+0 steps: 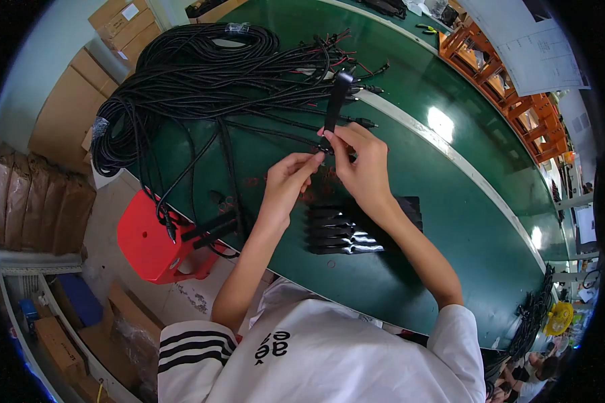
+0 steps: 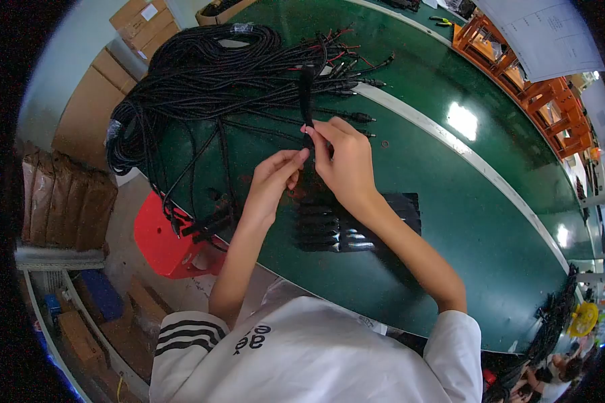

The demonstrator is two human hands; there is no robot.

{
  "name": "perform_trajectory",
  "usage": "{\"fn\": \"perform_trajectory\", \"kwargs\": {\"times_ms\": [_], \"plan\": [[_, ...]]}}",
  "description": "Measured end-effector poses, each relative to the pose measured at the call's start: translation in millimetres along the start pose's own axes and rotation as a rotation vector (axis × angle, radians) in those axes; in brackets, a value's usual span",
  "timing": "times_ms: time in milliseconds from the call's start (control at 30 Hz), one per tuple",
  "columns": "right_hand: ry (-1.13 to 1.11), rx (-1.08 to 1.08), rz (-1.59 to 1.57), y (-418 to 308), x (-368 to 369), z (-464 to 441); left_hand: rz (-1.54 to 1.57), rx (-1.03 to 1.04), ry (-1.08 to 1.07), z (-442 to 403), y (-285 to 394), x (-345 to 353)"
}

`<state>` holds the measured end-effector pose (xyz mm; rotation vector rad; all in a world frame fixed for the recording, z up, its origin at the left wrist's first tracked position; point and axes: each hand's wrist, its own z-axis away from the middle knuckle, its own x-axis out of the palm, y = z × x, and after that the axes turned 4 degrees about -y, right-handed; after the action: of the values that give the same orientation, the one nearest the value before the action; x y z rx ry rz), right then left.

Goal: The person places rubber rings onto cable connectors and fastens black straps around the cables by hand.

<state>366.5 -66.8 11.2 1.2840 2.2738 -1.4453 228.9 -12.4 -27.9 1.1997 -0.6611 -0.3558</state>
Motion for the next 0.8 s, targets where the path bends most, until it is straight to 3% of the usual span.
{"fn": "perform_trajectory", "kwargs": {"times_ms": [333,400,800], "plan": [[-0.012,-0.010,0.020,-0.9,-0.7,3.3,0.051,0.069,-0.015,2.1,-0.9,4.1],[-0.014,0.005,-0.037,0.9,1.3,4.1,0.248,0.118,-0.053,3.9,-4.0,6.4],[0.032,0.117,-0.157,-3.7,0.1,3.7,0.528,0.197,0.075,4.3,-17.0,33.7]]}}
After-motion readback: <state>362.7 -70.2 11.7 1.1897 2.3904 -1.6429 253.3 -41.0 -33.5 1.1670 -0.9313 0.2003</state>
